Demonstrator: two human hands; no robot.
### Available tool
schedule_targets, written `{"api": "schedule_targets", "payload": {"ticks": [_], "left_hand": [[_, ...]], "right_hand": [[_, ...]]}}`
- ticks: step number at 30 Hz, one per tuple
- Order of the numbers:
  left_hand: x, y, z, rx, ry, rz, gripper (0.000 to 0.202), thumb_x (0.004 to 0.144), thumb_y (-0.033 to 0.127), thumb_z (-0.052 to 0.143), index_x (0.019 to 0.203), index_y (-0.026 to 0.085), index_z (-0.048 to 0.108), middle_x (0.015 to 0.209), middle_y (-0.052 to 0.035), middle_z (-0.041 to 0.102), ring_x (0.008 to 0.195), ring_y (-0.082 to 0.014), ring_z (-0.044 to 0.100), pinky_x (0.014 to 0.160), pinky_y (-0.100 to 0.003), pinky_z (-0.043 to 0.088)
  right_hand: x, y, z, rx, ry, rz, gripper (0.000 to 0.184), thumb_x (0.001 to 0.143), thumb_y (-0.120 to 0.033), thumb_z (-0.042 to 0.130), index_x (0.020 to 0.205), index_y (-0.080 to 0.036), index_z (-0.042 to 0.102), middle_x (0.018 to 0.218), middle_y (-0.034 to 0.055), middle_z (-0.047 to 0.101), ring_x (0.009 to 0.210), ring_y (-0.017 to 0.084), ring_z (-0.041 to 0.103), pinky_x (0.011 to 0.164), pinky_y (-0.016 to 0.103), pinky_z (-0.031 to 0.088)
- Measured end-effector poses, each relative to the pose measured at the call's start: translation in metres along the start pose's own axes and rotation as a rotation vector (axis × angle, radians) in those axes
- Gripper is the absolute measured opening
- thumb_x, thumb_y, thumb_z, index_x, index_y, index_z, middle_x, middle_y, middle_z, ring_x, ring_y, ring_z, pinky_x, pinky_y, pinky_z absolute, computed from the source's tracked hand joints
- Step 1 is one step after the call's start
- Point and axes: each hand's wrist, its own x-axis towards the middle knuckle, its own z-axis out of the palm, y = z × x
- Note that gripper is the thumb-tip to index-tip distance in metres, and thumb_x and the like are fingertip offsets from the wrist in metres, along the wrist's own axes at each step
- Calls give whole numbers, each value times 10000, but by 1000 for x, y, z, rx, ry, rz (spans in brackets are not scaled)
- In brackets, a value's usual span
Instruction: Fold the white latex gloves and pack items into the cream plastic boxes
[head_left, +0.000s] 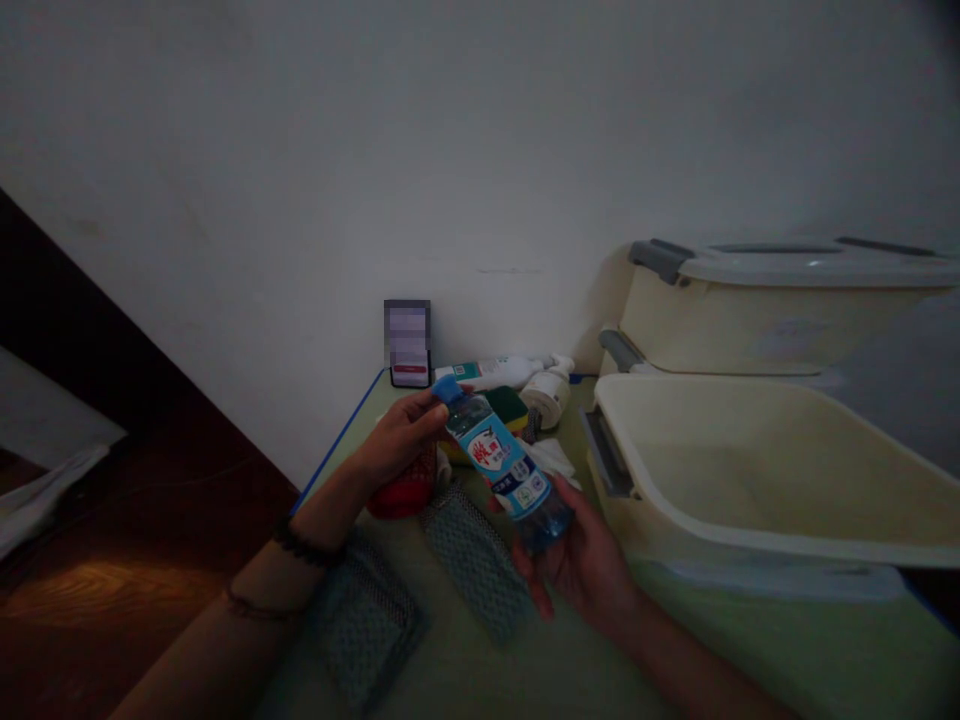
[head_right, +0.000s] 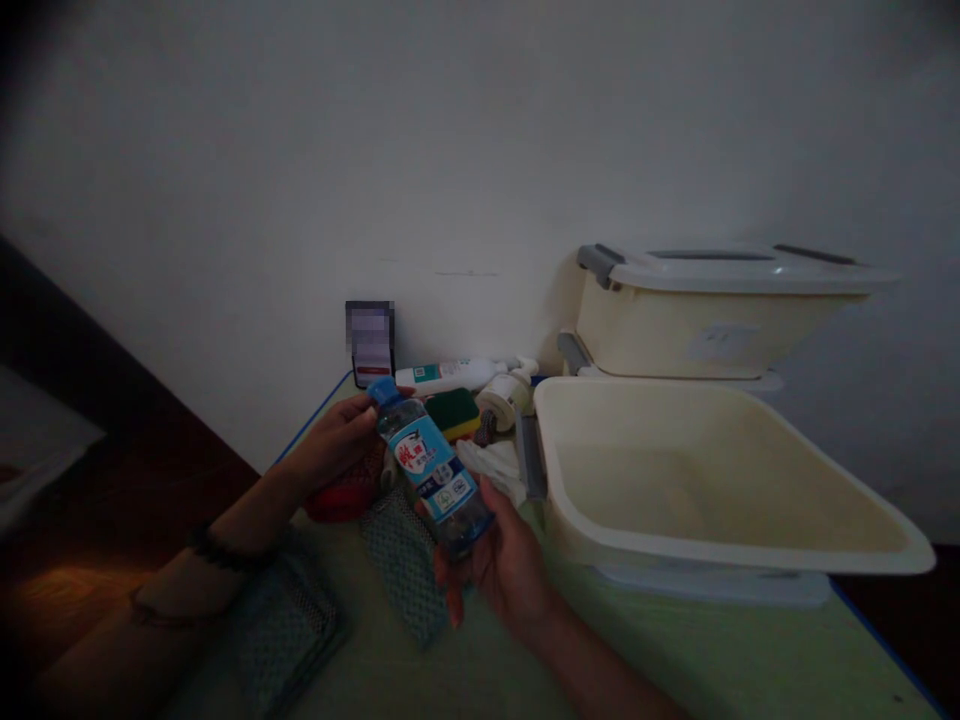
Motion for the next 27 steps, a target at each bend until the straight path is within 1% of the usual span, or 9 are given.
{"api": "schedule_targets", "payload": {"ticks": [2, 4, 6, 8, 10, 12, 18, 24, 27], "left_hand": [[1, -1, 0, -19, 9, -5, 385, 769, 405, 657, 1048, 139, 655, 1017, -112, 697, 904, -231, 662, 820, -364, 503], [2, -2, 1, -33, 23, -24, 331, 779, 369, 657, 1007, 129, 671, 985, -104, 706, 901, -220, 662, 846, -355, 491], [2, -2, 1, -46, 31, -45, 322, 764, 352, 677, 987, 120, 676, 965, -102, 710, 894, -218, 661, 845, -349, 487], [2, -2, 1, -61, 32, -55, 343, 740, 355, 699, 986, 115, 676, 959, -103, 712, 890, -221, 659, 835, -344, 488], [2, -1, 1, -68, 29, -60, 364, 718, 360, 719, 982, 114, 676, 952, -101, 713, 884, -218, 658, 826, -334, 488], [2, 0, 1, -64, 27, -65, 364, 715, 357, 722, 982, 114, 675, 951, -97, 712, 876, -206, 656, 823, -319, 485], [1, 0, 3, -23, 19, -98, 329, 766, 325, 684, 1022, 120, 663, 925, -78, 716, 809, -166, 656, 793, -294, 485], [2, -3, 0, 23, 22, -118, 338, 787, 314, 664, 1064, 121, 650, 939, -82, 717, 838, -178, 658, 809, -308, 488], [3, -4, -2, 37, 3, -120, 338, 801, 306, 649, 1089, 130, 640, 978, -86, 713, 886, -186, 656, 853, -320, 479]], "right_hand": [[2, 0, -4, -59, -43, 8, 411, 837, -538, 457, 1007, -180, 566, 915, 64, 665, 480, 100, 584, 292, 182, 443], [3, 1, -8, -121, -67, 0, 377, 784, -486, 587, 1019, -192, 568, 887, 48, 662, 536, 119, 621, 331, 185, 467], [4, 2, -10, -161, -76, 1, 392, 714, -398, 703, 1029, -202, 577, 866, 35, 656, 610, 147, 653, 379, 203, 501], [4, 2, -9, -201, -80, 8, 402, 675, -329, 753, 1023, -203, 596, 868, 33, 646, 695, 176, 669, 428, 226, 531], [4, 3, -9, -230, -70, 12, 390, 662, -290, 766, 1010, -211, 609, 881, 28, 632, 754, 189, 666, 451, 232, 539], [5, 4, -8, -242, -50, 12, 383, 658, -293, 766, 1001, -217, 613, 881, 20, 617, 772, 184, 654, 463, 234, 540], [5, 4, -5, -258, -17, 21, 346, 679, -336, 739, 966, -193, 610, 810, 2, 601, 673, 136, 617, 500, 248, 539], [4, 3, -4, -287, -12, 21, 336, 703, -361, 715, 971, -198, 595, 814, 1, 596, 654, 129, 610, 491, 242, 529], [5, 3, -5, -316, -9, 13, 346, 706, -372, 711, 982, -202, 589, 813, -1, 589, 655, 127, 604, 484, 238, 527]]}}
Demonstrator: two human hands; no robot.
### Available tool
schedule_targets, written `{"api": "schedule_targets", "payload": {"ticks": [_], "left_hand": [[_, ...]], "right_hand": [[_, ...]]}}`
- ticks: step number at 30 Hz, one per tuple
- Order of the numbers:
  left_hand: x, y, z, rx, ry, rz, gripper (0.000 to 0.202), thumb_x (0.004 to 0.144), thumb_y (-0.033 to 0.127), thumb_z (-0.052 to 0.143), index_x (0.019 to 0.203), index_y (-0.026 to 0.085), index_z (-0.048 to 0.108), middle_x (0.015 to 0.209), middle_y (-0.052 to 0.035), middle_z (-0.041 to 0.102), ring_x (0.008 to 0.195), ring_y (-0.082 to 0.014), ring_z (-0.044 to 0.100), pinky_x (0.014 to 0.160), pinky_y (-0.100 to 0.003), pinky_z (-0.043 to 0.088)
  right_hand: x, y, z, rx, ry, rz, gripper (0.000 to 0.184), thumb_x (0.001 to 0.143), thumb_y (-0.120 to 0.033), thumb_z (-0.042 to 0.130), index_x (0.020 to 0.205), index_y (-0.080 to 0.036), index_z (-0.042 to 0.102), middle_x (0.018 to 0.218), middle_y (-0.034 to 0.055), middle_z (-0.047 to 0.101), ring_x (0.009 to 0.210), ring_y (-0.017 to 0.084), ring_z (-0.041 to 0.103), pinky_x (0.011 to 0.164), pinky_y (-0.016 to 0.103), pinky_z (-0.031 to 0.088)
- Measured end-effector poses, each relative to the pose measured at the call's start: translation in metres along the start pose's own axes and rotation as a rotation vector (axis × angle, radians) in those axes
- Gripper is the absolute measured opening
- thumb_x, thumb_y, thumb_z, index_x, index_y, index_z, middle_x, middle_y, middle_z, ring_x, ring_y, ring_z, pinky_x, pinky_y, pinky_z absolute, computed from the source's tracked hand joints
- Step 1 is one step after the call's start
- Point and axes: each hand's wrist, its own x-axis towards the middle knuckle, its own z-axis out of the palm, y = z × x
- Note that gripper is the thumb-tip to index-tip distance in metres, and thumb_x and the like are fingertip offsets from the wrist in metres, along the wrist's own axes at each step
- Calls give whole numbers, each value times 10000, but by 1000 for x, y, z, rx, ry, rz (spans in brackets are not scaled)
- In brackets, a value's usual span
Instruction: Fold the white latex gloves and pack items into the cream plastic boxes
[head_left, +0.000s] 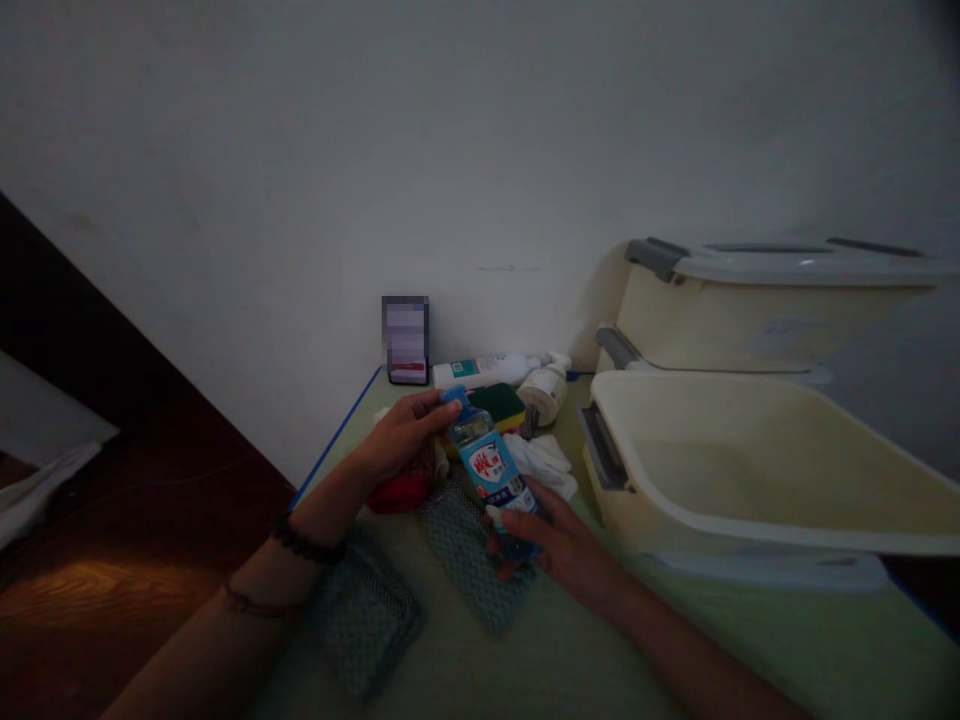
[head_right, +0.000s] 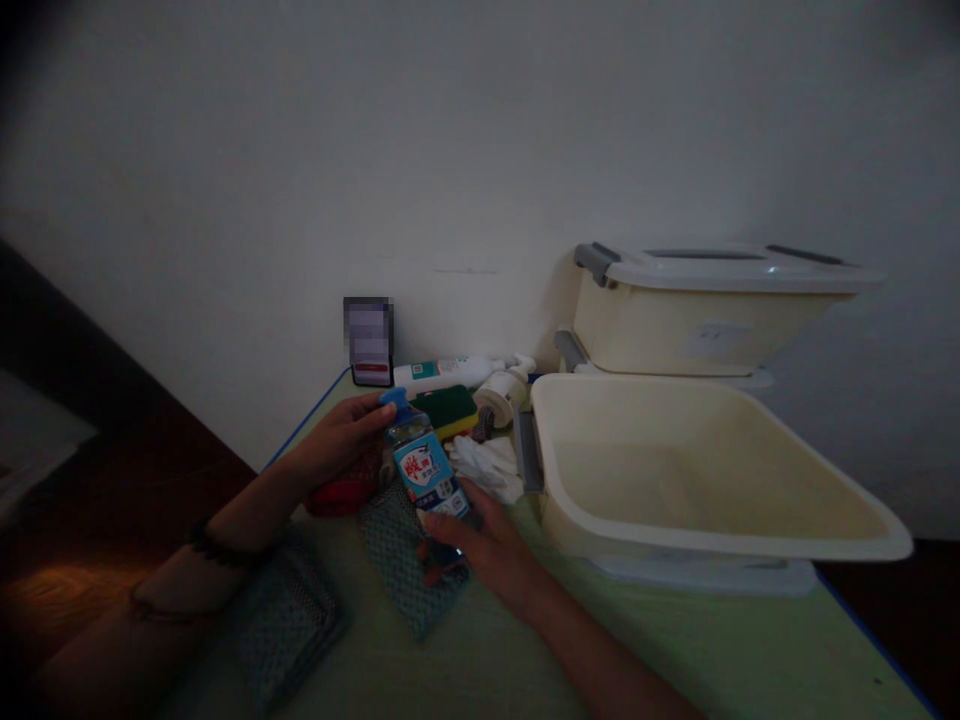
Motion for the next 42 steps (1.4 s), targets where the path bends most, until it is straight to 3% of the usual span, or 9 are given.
{"api": "schedule_targets", "payload": {"ticks": [9, 14, 16, 21, 23, 25, 27, 32, 42], "left_hand": [[-1, 1, 0, 22, -12, 17, 315, 810, 311, 639, 1073, 137, 648, 964, -80, 710, 859, -172, 652, 819, -300, 483], [-1, 2, 1, 36, 10, 40, 302, 780, 330, 666, 1003, 127, 671, 891, -79, 710, 815, -176, 649, 757, -291, 492], [-1, 3, 1, 40, 6, 51, 302, 773, 339, 670, 987, 126, 673, 873, -76, 708, 847, -184, 645, 775, -296, 487], [-1, 2, 0, 75, 26, 58, 285, 770, 356, 667, 939, 127, 670, 822, -59, 691, 760, -166, 632, 732, -302, 483], [-1, 2, -1, 94, 43, 59, 270, 770, 367, 663, 885, 123, 671, 761, -46, 674, 700, -153, 617, 695, -296, 478], [-1, 2, -1, 115, 54, 58, 249, 768, 367, 661, 819, 123, 669, 703, -30, 650, 659, -142, 600, 668, -286, 467], [-1, 2, -1, 134, 59, 56, 229, 763, 358, 667, 761, 128, 662, 665, -13, 625, 626, -126, 577, 633, -266, 451], [-1, 3, -2, 169, 71, 53, 209, 767, 339, 663, 701, 142, 644, 635, 9, 591, 583, -100, 533, 571, -235, 418], [-1, 1, 0, 168, 54, 68, 266, 799, 373, 620, 897, 134, 685, 760, -49, 681, 711, -171, 626, 689, -308, 490]], "right_hand": [[-4, 3, 6, -225, 115, -107, 421, 733, -414, 673, 1063, -188, 544, 796, 20, 598, 689, 174, 601, 487, 281, 528], [-6, 1, 7, -415, 278, -254, 474, 723, -341, 697, 1138, -187, 528, 1104, 73, 618, 1011, 219, 577, 892, 364, 466], [-5, 1, 7, -514, 317, -298, 491, 723, -351, 692, 1153, -183, 527, 1152, 81, 614, 1067, 234, 563, 933, 374, 437], [-5, 2, 7, -430, 287, -299, 460, 722, -374, 696, 1118, -186, 558, 1073, 67, 657, 950, 211, 622, 847, 340, 489], [-7, 3, 7, -316, 246, -265, 434, 756, -426, 652, 1104, -185, 557, 971, 60, 674, 731, 176, 652, 641, 303, 537], [-7, 4, 5, -192, 188, -220, 450, 799, -500, 568, 1115, -181, 538, 887, 60, 677, 520, 142, 613, 415, 261, 489], [-7, 5, 3, -91, 137, -191, 469, 824, -548, 496, 1110, -178, 530, 856, 66, 676, 427, 127, 576, 320, 240, 435], [-4, 4, -1, -42, 110, -181, 434, 831, -562, 471, 1037, -190, 562, 858, 61, 671, 405, 112, 561, 309, 229, 425], [-11, 4, 3, -200, 116, -210, 466, 790, -407, 635, 1189, -213, 490, 880, 30, 616, 592, 117, 571, 470, 228, 443]]}}
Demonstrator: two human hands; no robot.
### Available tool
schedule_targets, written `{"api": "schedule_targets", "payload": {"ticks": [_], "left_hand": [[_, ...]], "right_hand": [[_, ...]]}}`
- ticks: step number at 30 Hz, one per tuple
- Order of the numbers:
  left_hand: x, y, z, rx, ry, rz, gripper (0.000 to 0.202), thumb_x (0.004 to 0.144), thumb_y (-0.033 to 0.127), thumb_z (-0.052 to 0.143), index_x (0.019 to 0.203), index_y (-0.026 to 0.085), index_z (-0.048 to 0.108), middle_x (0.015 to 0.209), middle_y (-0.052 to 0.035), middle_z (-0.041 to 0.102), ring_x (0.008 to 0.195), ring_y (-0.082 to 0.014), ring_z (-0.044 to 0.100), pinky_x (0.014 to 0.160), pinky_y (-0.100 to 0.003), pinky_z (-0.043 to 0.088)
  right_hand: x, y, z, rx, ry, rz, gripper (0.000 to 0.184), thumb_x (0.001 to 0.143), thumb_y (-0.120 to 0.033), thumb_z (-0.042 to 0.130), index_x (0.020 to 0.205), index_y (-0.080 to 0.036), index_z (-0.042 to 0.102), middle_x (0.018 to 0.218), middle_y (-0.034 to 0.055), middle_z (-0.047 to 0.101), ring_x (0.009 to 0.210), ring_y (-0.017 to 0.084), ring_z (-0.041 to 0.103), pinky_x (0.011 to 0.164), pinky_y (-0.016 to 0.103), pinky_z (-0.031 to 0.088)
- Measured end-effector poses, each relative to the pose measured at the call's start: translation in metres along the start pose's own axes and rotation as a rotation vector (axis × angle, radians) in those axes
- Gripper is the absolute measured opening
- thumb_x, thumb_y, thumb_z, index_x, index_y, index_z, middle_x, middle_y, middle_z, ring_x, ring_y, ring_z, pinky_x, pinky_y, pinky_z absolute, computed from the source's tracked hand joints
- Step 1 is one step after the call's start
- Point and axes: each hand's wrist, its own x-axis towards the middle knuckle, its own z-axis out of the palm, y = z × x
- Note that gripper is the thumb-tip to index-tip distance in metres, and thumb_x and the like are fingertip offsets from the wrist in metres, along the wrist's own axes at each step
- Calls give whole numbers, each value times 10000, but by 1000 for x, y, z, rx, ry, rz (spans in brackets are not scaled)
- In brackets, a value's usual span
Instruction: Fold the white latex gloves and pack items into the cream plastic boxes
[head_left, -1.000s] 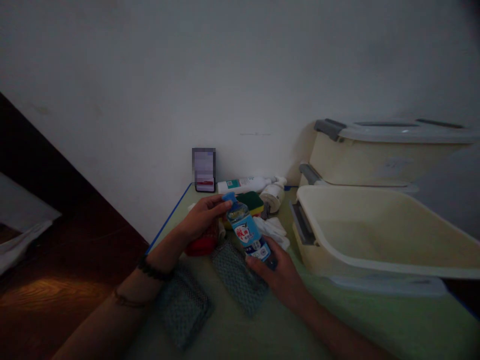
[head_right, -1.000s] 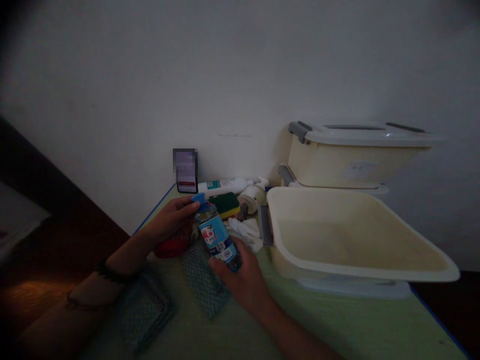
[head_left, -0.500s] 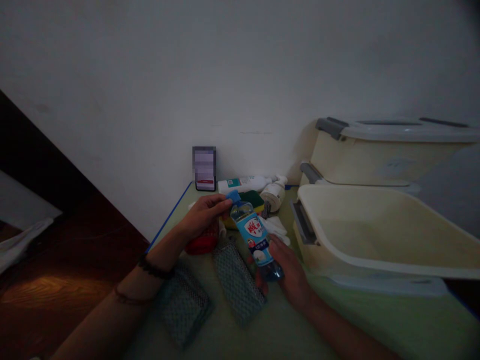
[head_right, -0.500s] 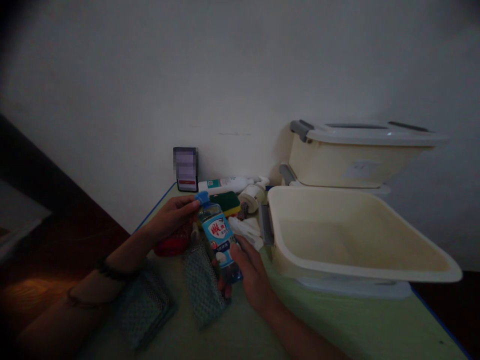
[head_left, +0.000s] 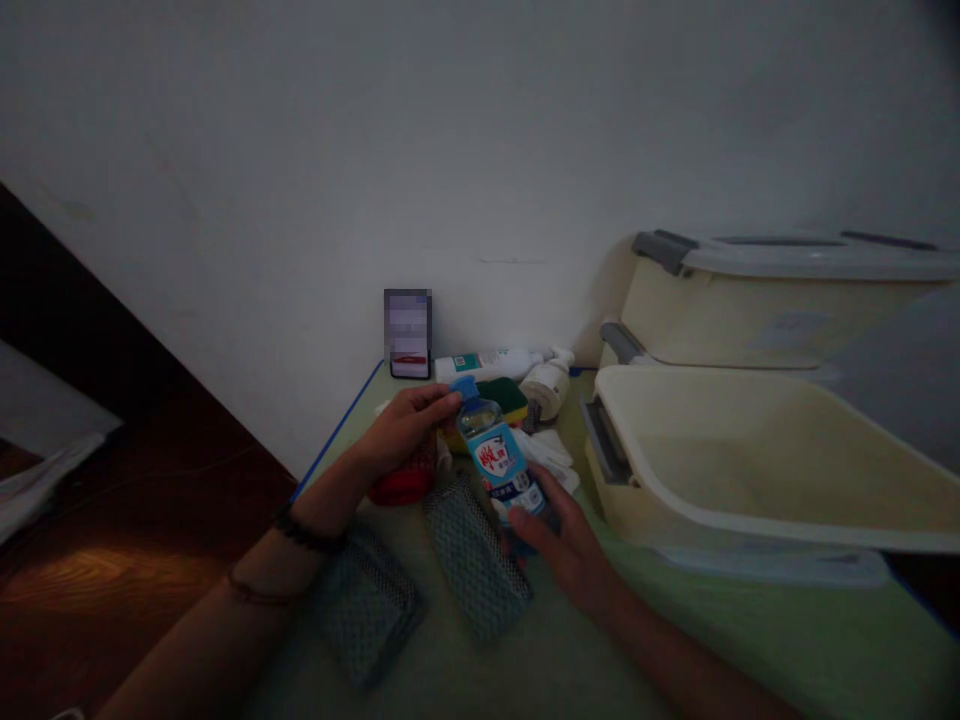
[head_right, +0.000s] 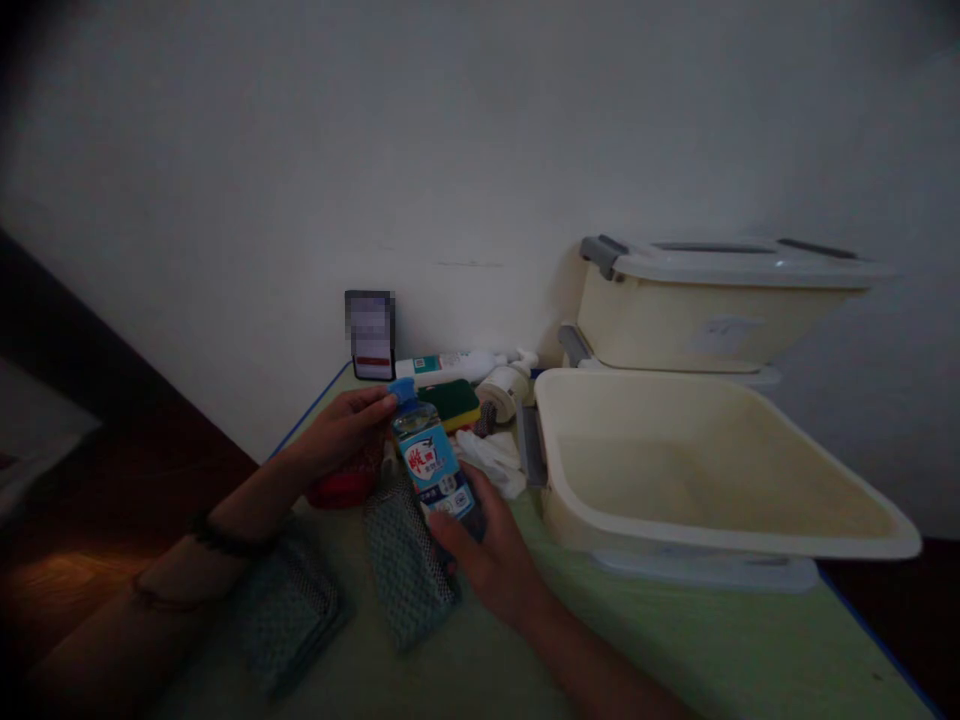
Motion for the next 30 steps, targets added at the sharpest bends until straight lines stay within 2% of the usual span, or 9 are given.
{"api": "schedule_targets", "payload": {"ticks": [4, 7, 9, 12, 14, 16, 22, 27, 30], "left_hand": [[0, 1, 1, -17, -5, 27, 300, 787, 360, 642, 992, 144, 670, 818, -41, 687, 665, -132, 607, 665, -272, 487], [0, 3, 0, -33, -23, 47, 380, 758, 315, 681, 1102, 164, 626, 890, -38, 696, 655, -111, 601, 654, -244, 484], [-1, 4, 0, -52, -65, 56, 440, 746, 267, 696, 1162, 174, 590, 965, -54, 698, 735, -133, 630, 704, -254, 495], [-4, 7, 2, 7, -207, 46, 613, 712, 220, 724, 1279, 208, 490, 1010, -69, 699, 879, -194, 653, 782, -308, 504], [-7, 8, 6, 153, -327, 37, 721, 691, 210, 742, 1337, 219, 421, 978, -71, 708, 885, -218, 662, 784, -335, 510], [-9, 10, 12, 281, -388, 53, 720, 714, 221, 726, 1353, 221, 396, 997, -81, 705, 881, -225, 666, 779, -344, 515], [-8, 12, 15, 231, -303, 77, 422, 817, 281, 612, 1222, 181, 545, 1097, -98, 679, 1005, -231, 637, 850, -333, 500], [-7, 14, 10, 212, -269, 68, 381, 783, 285, 648, 1144, 168, 606, 1066, -86, 691, 971, -232, 648, 825, -316, 512], [-8, 15, 11, 159, -245, 60, 366, 760, 295, 672, 1102, 170, 638, 1048, -83, 697, 955, -232, 651, 836, -321, 510]], "right_hand": [[2, -1, -2, -13, -21, -29, 500, 775, -350, 659, 1214, -208, 464, 955, 35, 614, 669, 120, 568, 600, 263, 467], [3, 0, -4, 15, -37, -5, 441, 784, -382, 637, 1151, -191, 483, 859, 20, 617, 639, 126, 573, 597, 276, 472], [3, 1, -3, 11, -31, -3, 428, 789, -386, 633, 1142, -202, 476, 880, 22, 618, 647, 131, 579, 595, 278, 473], [0, 1, -1, -77, 4, -66, 487, 789, -357, 643, 1206, -226, 429, 1103, 60, 596, 889, 181, 606, 772, 326, 485], [-1, 2, 2, -185, 51, -138, 556, 785, -349, 645, 1262, -234, 385, 1259, 81, 525, 1115, 221, 530, 943, 374, 417], [0, 2, 3, -264, 107, -174, 601, 777, -354, 648, 1289, -230, 357, 1316, 90, 483, 1205, 237, 466, 1014, 399, 358], [3, 6, 2, -306, 167, -161, 613, 728, -363, 688, 1226, -227, 357, 1248, 96, 510, 1118, 229, 522, 961, 388, 407], [4, 9, 1, -404, 239, -105, 604, 682, -343, 729, 1143, -237, 353, 1132, 93, 538, 1011, 241, 553, 871, 417, 449], [4, 7, 2, -370, 219, -101, 580, 700, -367, 715, 1140, -242, 358, 1136, 88, 529, 1002, 235, 558, 858, 406, 454]]}}
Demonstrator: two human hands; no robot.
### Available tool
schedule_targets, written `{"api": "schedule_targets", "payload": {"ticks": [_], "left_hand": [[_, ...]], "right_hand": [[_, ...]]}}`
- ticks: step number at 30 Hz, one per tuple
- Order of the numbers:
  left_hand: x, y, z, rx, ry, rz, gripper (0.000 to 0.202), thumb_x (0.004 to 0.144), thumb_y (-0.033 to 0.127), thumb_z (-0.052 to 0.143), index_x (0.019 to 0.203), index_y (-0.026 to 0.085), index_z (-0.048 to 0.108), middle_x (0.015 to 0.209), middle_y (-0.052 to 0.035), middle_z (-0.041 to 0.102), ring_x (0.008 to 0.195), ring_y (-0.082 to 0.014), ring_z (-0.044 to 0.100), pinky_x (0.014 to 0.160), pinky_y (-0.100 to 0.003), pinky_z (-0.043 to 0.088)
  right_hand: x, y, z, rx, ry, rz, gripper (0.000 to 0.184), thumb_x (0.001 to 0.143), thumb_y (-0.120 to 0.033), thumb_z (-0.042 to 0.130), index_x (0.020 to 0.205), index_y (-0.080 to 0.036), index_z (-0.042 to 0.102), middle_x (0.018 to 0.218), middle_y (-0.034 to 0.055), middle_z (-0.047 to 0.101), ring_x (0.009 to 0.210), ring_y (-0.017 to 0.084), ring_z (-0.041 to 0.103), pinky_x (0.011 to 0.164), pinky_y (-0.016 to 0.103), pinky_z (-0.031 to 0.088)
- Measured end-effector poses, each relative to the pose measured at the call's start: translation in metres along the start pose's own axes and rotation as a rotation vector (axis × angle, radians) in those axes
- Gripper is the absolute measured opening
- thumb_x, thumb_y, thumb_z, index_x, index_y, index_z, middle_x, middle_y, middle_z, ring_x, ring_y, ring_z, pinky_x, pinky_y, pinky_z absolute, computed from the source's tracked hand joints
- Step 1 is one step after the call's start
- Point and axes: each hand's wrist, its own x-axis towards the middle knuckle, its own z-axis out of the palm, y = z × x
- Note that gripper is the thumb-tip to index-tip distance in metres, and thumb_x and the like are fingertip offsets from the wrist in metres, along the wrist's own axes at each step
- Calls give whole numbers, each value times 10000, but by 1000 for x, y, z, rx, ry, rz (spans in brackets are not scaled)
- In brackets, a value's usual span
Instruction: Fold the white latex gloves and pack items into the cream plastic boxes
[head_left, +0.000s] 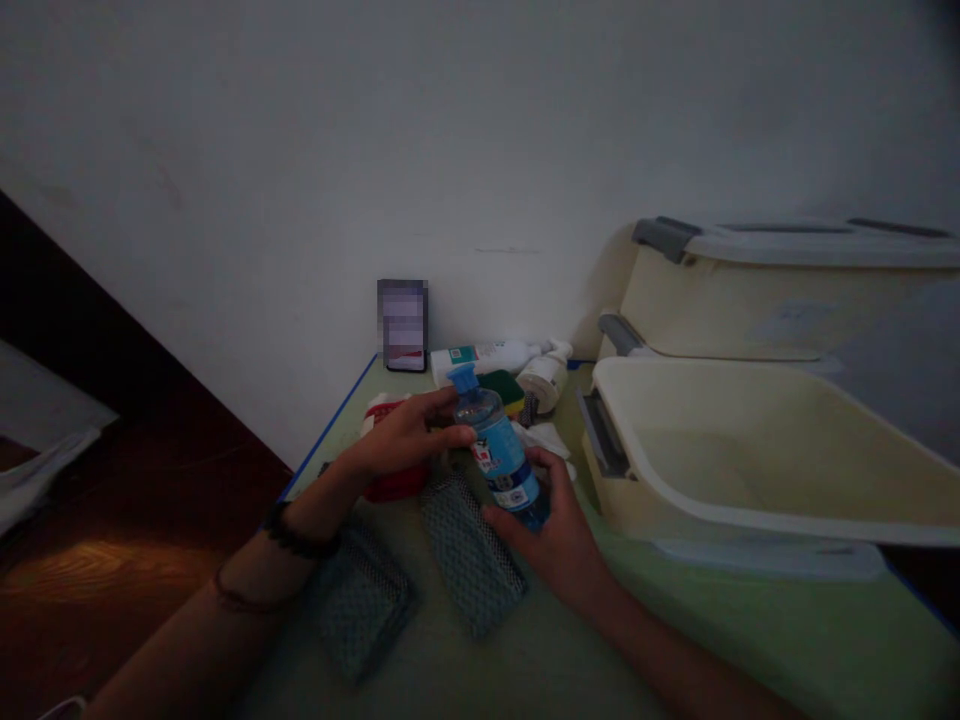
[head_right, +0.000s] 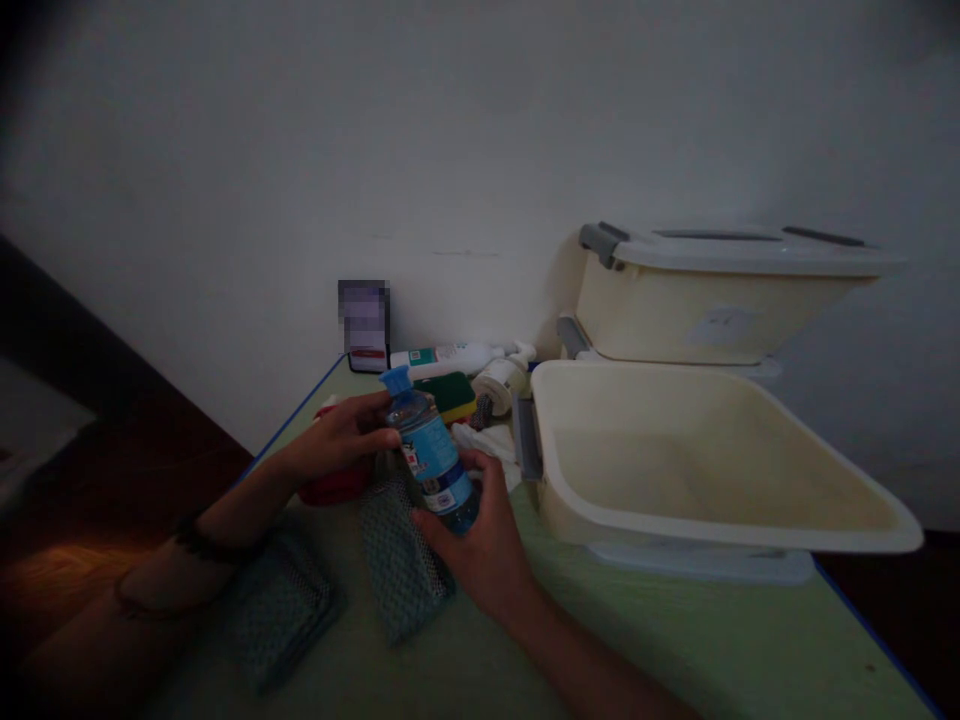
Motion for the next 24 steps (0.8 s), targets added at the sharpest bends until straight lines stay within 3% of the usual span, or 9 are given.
{"api": "schedule_targets", "payload": {"ticks": [5, 10, 15, 22, 24], "left_hand": [[0, 0, 0, -96, 22, -20, 391, 732, 344, 697, 1076, 161, 661, 1015, -92, 709, 908, -229, 664, 822, -324, 515], [1, 0, 0, -81, 35, -34, 333, 716, 299, 712, 1022, 168, 689, 924, -78, 728, 833, -220, 679, 763, -312, 526], [2, 2, 2, -66, 101, -92, 248, 699, 273, 726, 919, 160, 703, 849, -63, 733, 820, -232, 682, 739, -314, 531], [2, 2, 2, -112, 171, -153, 271, 691, 284, 725, 915, 146, 661, 715, -30, 716, 733, -209, 681, 675, -303, 540], [2, -1, 0, -119, 198, -136, 316, 683, 298, 731, 943, 138, 649, 775, -45, 723, 752, -205, 679, 692, -305, 539]], "right_hand": [[0, -5, -1, 151, -123, -9, 549, 736, -340, 686, 1162, -251, 351, 1153, 68, 537, 973, 201, 581, 841, 351, 462], [2, -3, 0, 92, -92, 1, 571, 701, -302, 709, 1155, -252, 366, 1164, 63, 521, 1001, 204, 554, 866, 358, 440], [4, -4, -1, 181, -76, 47, 514, 685, -290, 724, 1095, -243, 417, 1105, 47, 550, 1002, 199, 549, 872, 358, 429], [10, -1, -9, 394, -128, 134, 444, 677, -316, 749, 1050, -235, 524, 1055, 34, 621, 922, 177, 599, 805, 322, 471], [10, 0, -10, 467, -194, 140, 432, 706, -349, 716, 1081, -234, 536, 1066, 45, 636, 875, 178, 625, 687, 295, 513]]}}
